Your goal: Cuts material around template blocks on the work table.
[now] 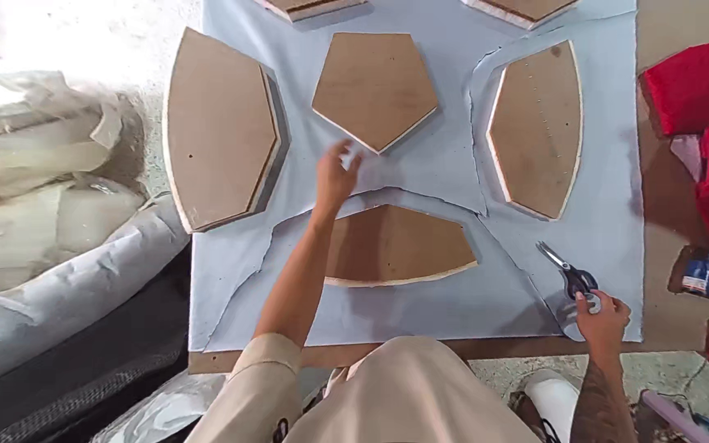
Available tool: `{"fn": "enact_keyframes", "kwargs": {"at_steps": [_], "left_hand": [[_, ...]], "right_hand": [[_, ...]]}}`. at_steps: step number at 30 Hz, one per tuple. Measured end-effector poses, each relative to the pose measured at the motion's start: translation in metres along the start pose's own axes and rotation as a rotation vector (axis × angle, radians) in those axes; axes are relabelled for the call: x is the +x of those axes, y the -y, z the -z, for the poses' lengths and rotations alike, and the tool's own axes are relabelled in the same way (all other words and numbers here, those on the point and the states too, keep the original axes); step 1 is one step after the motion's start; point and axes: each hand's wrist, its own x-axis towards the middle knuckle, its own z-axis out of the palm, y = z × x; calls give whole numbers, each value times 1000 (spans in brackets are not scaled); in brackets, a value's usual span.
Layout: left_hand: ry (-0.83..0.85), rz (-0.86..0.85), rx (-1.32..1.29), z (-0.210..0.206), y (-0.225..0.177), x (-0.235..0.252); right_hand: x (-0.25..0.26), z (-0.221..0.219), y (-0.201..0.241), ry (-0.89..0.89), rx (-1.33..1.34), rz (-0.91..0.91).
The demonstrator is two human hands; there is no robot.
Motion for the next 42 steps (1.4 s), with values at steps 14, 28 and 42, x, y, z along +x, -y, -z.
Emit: {"fn": "enact_keyframes", "kwargs": {"at_steps": [14,28,42], "left_hand": [[-196,148,-263,10,57,157],[-65,32,-319,2,66,160],[-112,-99,-248,-5,80,120]], "right_hand": [[49,10,2,272,-173,28],[53,44,232,554,906,278],[198,-149,488,189,1040,427]]}}
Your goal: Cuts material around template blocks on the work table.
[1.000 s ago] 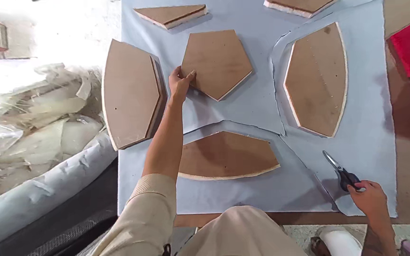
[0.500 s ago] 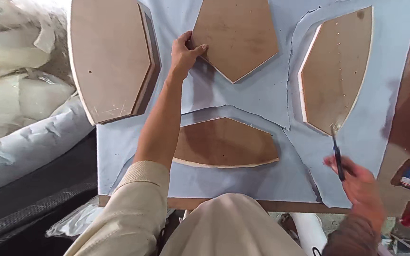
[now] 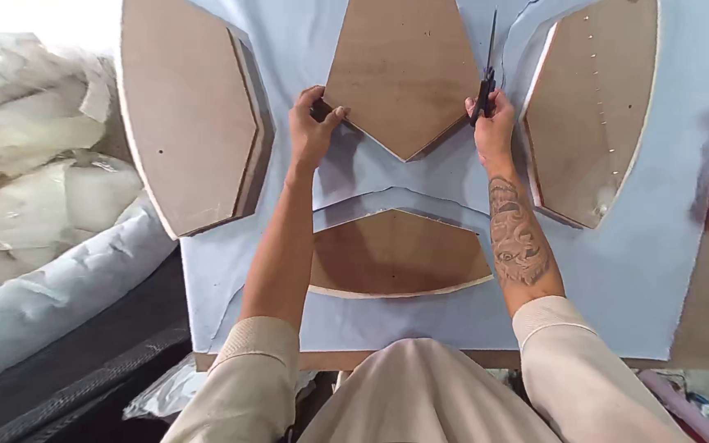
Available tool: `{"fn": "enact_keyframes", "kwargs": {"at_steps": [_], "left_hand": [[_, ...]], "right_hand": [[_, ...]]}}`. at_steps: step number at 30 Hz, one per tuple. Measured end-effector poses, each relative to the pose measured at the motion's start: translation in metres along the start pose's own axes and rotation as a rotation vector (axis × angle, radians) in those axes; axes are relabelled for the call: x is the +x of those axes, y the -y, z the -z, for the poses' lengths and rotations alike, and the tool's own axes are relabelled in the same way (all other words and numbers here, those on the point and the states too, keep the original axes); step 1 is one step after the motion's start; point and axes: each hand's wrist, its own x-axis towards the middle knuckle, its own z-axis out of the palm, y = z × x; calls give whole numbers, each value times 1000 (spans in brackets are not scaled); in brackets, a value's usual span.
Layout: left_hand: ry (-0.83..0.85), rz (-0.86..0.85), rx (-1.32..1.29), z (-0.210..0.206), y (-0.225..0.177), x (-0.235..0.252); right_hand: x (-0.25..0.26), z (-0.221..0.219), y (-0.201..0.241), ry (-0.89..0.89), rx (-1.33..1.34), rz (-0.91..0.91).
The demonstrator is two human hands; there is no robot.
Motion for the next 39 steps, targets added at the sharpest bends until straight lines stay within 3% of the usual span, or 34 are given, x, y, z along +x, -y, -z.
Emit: {"fn": "enact_keyframes", "kwargs": {"at_steps": [4,10,13,17,20,24,27,29,32,37,39], "left_hand": [[-3,-58,87,-7,3,-2],[-11,32,202,-4,-19,-13],[20,231,264,7,-73,-73],[239,534,-88,-10,-99,-166],[75,492,-249,-20,-103,-188],[-71,330,-172,-17,-88,-135],[-186,327,-225,-22,-53,-55],[-179,332,-171,-23,-45,-26],[-156,285,-127,-22,-36,-16],[-213,158,-305,-23,-17,-27],[-263,182,-202,-22,-19,-31]], "right_hand": [[-5,13,-15,-23,107,48],[-7,28,-9,38,-102,125],[-58,62,46,211,-322,-52],[-145,109,86,505,-65,-330],[-179,132,84,522,113,-340],[-137,114,66,319,-62,-141],[-72,69,46,188,-70,-53],[-25,37,31,86,-28,-91],[3,17,22,54,-16,-160],[-1,19,-2,74,93,-91],[0,24,0,93,64,-77]]}}
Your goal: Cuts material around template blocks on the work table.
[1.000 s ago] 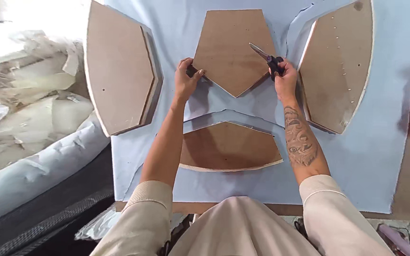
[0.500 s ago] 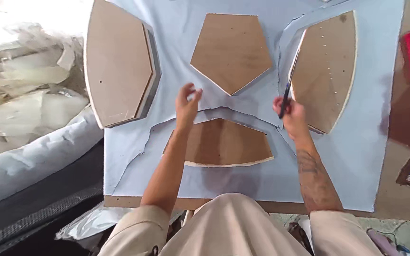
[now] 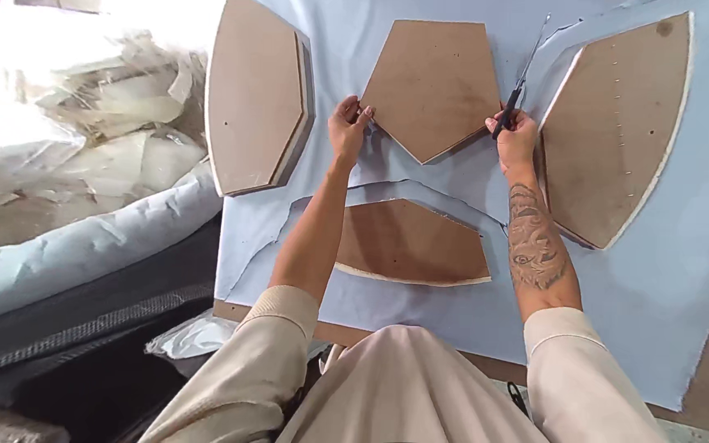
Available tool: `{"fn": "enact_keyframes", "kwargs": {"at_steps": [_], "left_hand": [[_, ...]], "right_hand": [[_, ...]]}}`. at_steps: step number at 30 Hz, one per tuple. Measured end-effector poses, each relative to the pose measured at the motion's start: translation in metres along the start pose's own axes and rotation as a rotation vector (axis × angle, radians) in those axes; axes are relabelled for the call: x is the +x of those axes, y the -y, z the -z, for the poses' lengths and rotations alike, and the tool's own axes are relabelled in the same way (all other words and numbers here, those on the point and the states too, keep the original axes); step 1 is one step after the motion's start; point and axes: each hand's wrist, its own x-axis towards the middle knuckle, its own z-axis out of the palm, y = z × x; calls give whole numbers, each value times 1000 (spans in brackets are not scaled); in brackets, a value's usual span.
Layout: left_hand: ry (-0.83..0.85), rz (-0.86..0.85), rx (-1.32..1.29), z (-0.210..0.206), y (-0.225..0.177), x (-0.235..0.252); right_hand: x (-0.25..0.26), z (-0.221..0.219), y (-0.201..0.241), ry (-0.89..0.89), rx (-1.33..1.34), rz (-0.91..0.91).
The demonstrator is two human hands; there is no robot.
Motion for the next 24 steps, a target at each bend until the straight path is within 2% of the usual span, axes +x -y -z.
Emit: {"fn": "enact_keyframes", "kwargs": {"at_steps": [2,4,5,7,9,10,12,15,17,19,21,24], "left_hand": [[-41,73,267,9,-19,-15],[37,201,355,20,-50,-51],[122,330,292,25,-59,-77],[256,655,-79,33,-65,-126],[154,836,-432,34,-63,-155],[86,864,-523,32,-65,-159],[46,904,-618,25,-69,-159],[112,981,-708,7,-70,-145],[84,998,-763,-7,-69,-139],[26,1011,-750,-23,-71,-134],[-29,1031,-654,-39,-72,-134],[-83,1031,-532,-53,-73,-138]], "right_hand": [[-12,13,16,36,-120,-10],[-47,35,53,159,-325,-41],[-72,44,67,270,-346,-76],[-124,51,86,634,-204,-199],[-164,52,92,961,-103,-386],[-173,51,91,1037,-128,-440],[-174,50,90,991,-347,-397],[-147,47,95,602,-754,-94],[-126,34,92,364,-857,106],[-118,4,84,205,-923,287],[-115,-39,74,160,-969,447],[-105,-89,54,222,-1017,508]]}}
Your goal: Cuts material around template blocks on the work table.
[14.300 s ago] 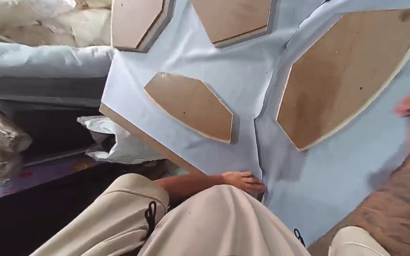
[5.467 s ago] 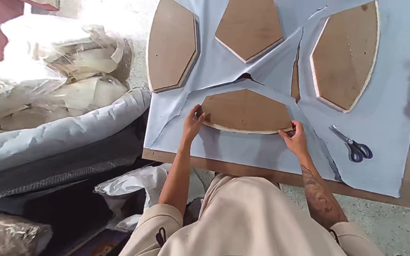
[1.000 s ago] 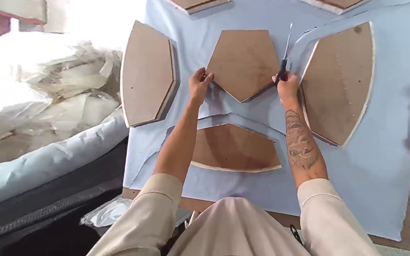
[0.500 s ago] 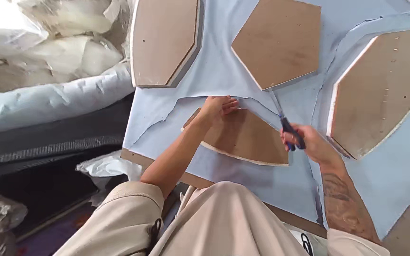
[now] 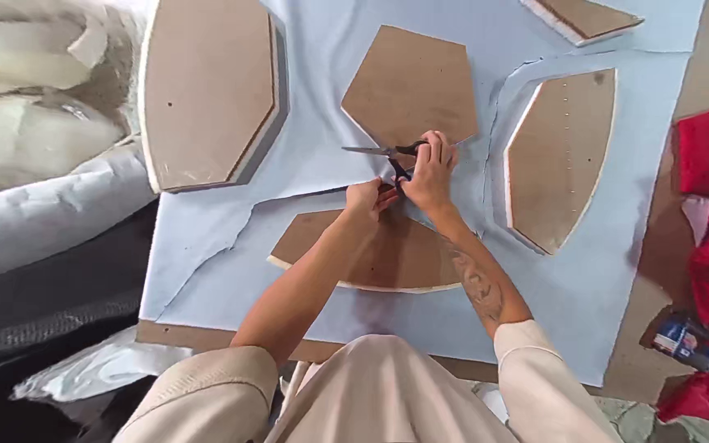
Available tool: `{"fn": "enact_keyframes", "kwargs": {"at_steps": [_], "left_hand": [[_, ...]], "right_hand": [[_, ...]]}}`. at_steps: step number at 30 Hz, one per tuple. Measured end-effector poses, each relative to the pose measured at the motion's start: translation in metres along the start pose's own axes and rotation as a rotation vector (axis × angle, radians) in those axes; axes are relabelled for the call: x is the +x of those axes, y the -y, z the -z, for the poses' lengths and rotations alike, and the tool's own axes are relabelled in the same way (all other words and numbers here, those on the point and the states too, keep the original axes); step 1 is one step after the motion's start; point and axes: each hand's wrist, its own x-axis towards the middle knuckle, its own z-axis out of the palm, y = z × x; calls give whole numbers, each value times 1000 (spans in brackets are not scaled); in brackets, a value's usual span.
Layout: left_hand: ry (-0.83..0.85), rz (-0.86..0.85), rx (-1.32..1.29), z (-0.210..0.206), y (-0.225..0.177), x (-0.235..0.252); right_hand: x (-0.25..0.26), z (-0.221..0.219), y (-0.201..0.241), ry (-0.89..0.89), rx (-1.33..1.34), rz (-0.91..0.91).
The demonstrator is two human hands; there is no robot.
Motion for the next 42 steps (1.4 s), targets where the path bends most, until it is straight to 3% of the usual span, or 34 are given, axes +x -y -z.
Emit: {"fn": "enact_keyframes", "kwargs": {"at_steps": [8,12,15,18,22,26,33,39,42], "left_hand": [[-30,-17,42,0,3,9],[4,14,-27,4,-1,7],[-3,-28,-104,21,-13,2],[-55,-81,-135,41,-19,8],[-51,-55,-109,48,-23,7],[-45,-84,-54,48,-21,6],[-28,-91,-17,47,-19,10],[208,63,-110,33,-12,3],[169,14,-256,14,-3,6]], "right_hand": [[13,-16,-8,0,-35,59],[6,7,4,72,133,-60],[-31,60,17,374,393,-244],[-71,91,0,889,709,-504],[-88,85,-15,1157,1097,-667],[-63,59,-24,1421,1181,-660],[6,33,0,1389,976,-691],[-7,43,5,1294,995,-797],[-9,44,4,1265,982,-787]]}}
